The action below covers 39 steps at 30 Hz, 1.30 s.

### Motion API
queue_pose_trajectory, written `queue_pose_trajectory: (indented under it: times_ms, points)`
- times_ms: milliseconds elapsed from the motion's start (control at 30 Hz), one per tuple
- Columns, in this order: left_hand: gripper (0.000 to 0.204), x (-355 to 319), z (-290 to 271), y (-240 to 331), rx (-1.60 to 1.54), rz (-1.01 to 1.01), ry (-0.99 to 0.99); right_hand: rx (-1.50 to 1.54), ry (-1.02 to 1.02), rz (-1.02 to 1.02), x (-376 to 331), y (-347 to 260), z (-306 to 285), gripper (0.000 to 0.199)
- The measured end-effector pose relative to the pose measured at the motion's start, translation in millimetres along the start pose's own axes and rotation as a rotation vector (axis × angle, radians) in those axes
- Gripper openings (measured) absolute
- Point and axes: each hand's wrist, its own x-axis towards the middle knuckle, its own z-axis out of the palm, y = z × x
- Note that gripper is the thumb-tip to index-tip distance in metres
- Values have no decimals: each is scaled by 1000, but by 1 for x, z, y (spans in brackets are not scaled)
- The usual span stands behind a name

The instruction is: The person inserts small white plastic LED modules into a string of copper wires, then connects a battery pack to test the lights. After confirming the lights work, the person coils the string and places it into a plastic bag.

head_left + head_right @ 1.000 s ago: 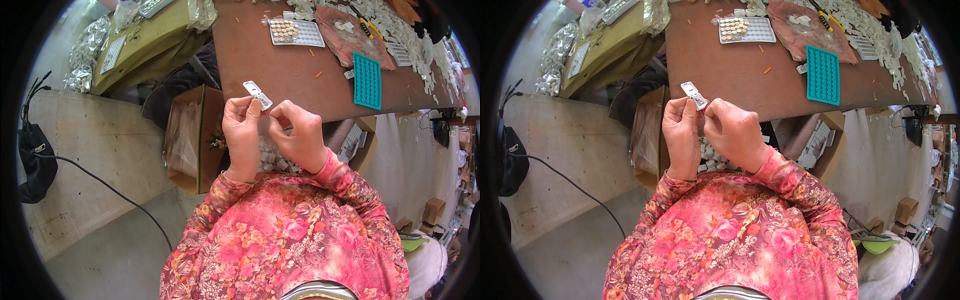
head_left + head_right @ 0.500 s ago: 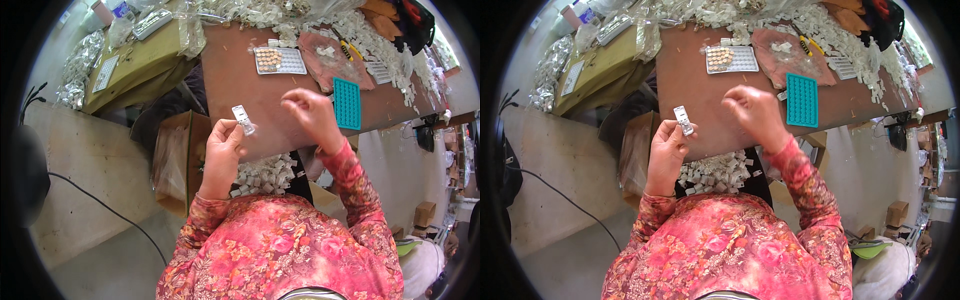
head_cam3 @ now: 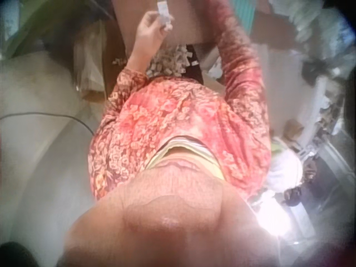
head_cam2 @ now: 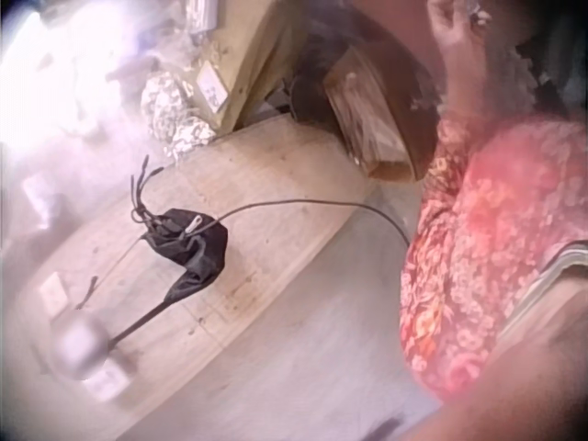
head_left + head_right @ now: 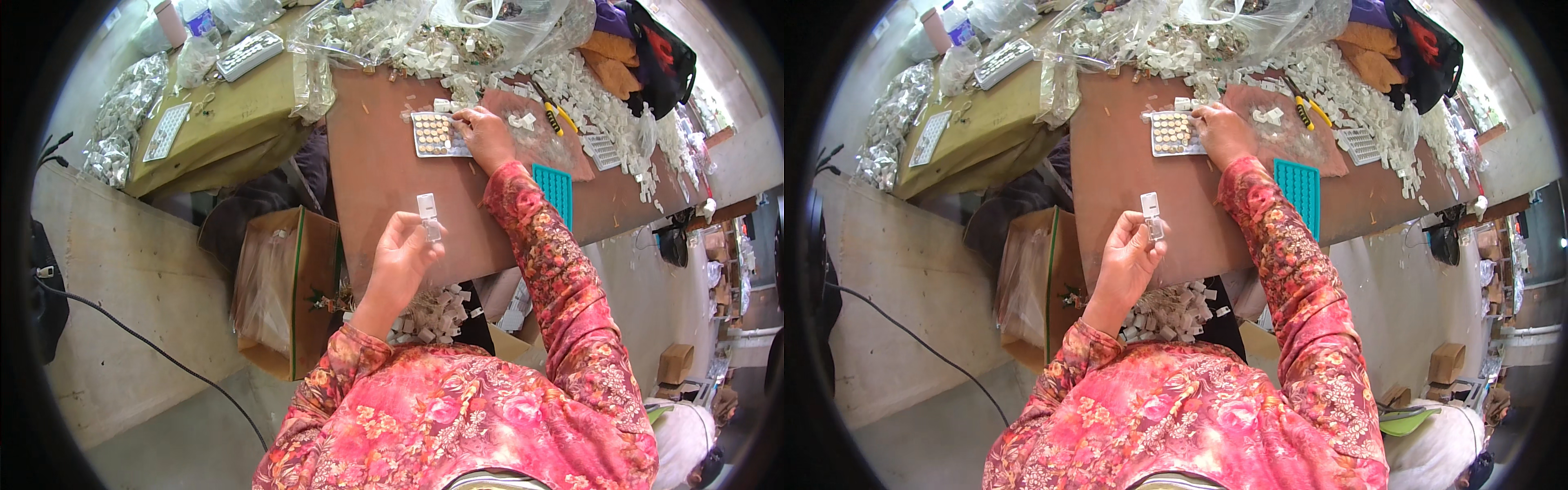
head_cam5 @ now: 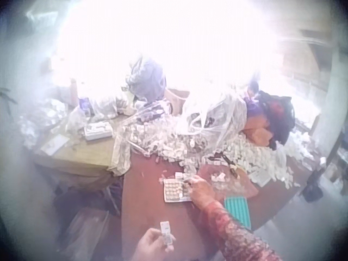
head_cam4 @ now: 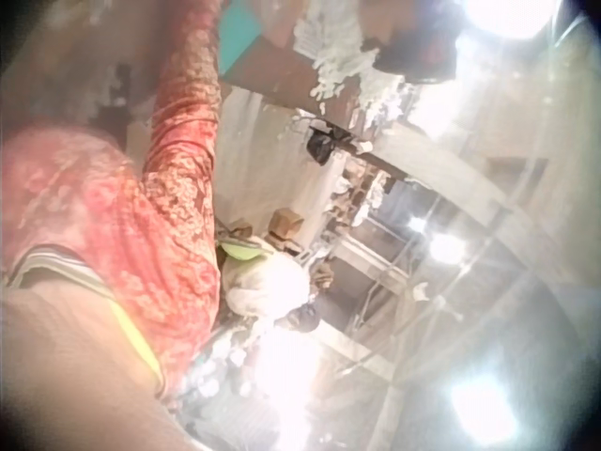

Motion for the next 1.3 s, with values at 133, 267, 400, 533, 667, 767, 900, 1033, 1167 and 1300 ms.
queue_pose_trajectory:
  times_ms: [133,267,400,533,667,767,900,1033,1167,1300]
  points:
    - [10,0,-2,1,-61,-20,-22,19,-98,40,8,2,2,16]
    - [10,0,-2,1,-99,-28,-45,107,-88,67,11,5,3,12]
    - [11,0,-3,1,-105,-22,-47,116,-57,-65,25,6,6,12]
    - [11,-1,-3,1,-110,-12,-58,73,-136,-190,35,7,10,12]
    - [12,0,-2,1,-107,-21,-56,28,-168,-209,41,11,11,12]
    - [12,1,-4,0,-109,-4,-52,5,-112,-235,39,3,1,12]
    - [14,1,-7,-2,-98,25,-59,329,-101,-57,6,-29,-40,12]
    - [14,1,-6,-2,-42,28,-31,638,-245,-37,-68,-74,-89,8]
    - [12,0,-2,-2,-28,42,-16,501,-209,-187,-107,-104,-95,8]
    - [11,-1,2,-2,-2,57,18,344,-62,-271,-116,-116,-81,11]
